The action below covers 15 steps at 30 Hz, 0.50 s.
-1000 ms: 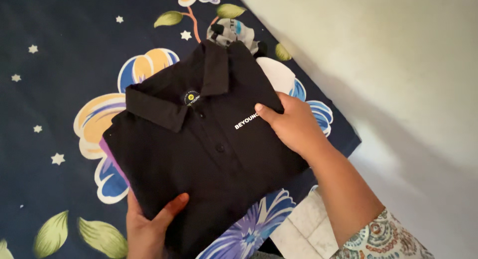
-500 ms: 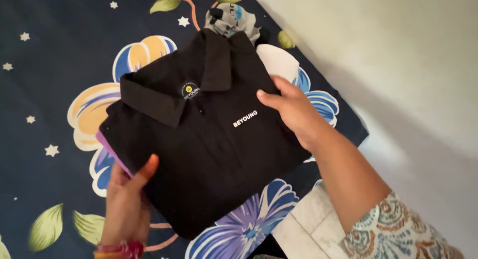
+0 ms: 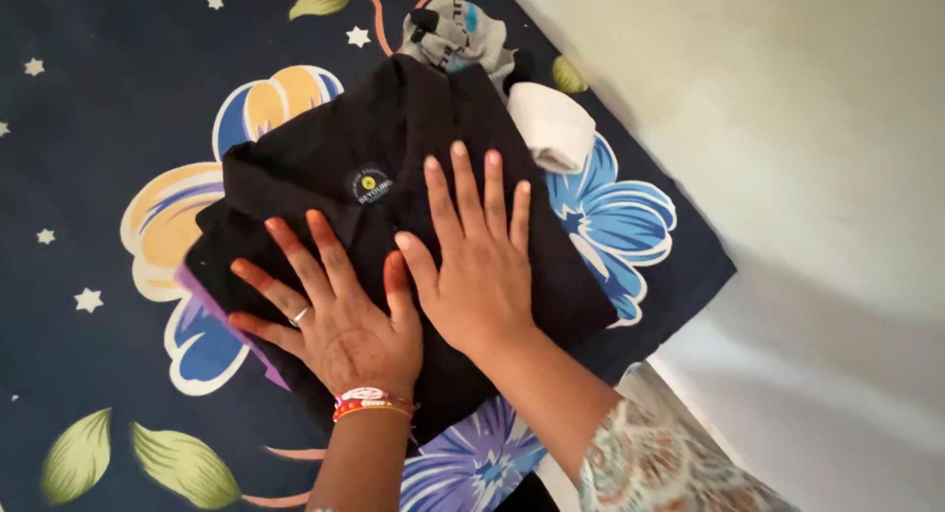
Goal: The person folds a black polo shirt and a grey t-shirt by hand on a bed, smoothing the fabric and folding the sleeves and body into rectangles.
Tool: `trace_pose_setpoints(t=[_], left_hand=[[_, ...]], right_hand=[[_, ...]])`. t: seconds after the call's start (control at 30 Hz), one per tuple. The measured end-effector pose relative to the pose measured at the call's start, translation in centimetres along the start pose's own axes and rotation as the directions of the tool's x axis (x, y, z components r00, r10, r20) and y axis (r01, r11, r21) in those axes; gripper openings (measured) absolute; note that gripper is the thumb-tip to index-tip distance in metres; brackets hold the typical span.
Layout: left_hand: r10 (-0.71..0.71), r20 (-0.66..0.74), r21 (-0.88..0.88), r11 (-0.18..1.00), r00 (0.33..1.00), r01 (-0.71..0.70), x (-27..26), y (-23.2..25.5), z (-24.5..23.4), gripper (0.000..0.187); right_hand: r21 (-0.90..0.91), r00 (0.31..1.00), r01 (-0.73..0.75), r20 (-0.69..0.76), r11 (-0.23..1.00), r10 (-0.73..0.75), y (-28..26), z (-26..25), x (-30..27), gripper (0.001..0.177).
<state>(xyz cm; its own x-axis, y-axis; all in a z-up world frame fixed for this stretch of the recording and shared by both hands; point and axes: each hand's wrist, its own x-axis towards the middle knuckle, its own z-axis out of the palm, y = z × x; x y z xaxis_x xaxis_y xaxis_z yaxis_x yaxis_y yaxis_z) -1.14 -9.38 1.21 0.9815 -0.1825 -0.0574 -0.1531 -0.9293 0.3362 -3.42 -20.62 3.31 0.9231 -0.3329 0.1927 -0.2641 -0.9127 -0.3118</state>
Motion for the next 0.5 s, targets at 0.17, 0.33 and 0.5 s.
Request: trace_pose_setpoints(t=[0.17, 0.33, 0.5], left_hand=[[-0.008, 0.014, -0.034, 0.999, 1.0, 0.009, -0.1, -0.8, 1.5, 0.082], [0.017, -0.043, -0.029, 0.999, 0.999, -0.019, 0.2, -0.4, 1.6, 0.081], [-0.013, 0.01, -0.03, 0.999, 1.0, 0.014, 0.2, -0.5, 1.7, 0.081]], right_hand=[[-0.036, 0.998, -0.039, 0.044, 0.999, 0.041, 0.8, 1.4, -0.8, 0.07], [-0.008, 0.999, -0.035, 0.027, 0.999, 0.035, 0.7, 1.2, -0.2, 0.07], [-0.011, 0.996, -0.054, 0.066, 0.998, 0.054, 0.8, 1.6, -0.3, 0.07]])
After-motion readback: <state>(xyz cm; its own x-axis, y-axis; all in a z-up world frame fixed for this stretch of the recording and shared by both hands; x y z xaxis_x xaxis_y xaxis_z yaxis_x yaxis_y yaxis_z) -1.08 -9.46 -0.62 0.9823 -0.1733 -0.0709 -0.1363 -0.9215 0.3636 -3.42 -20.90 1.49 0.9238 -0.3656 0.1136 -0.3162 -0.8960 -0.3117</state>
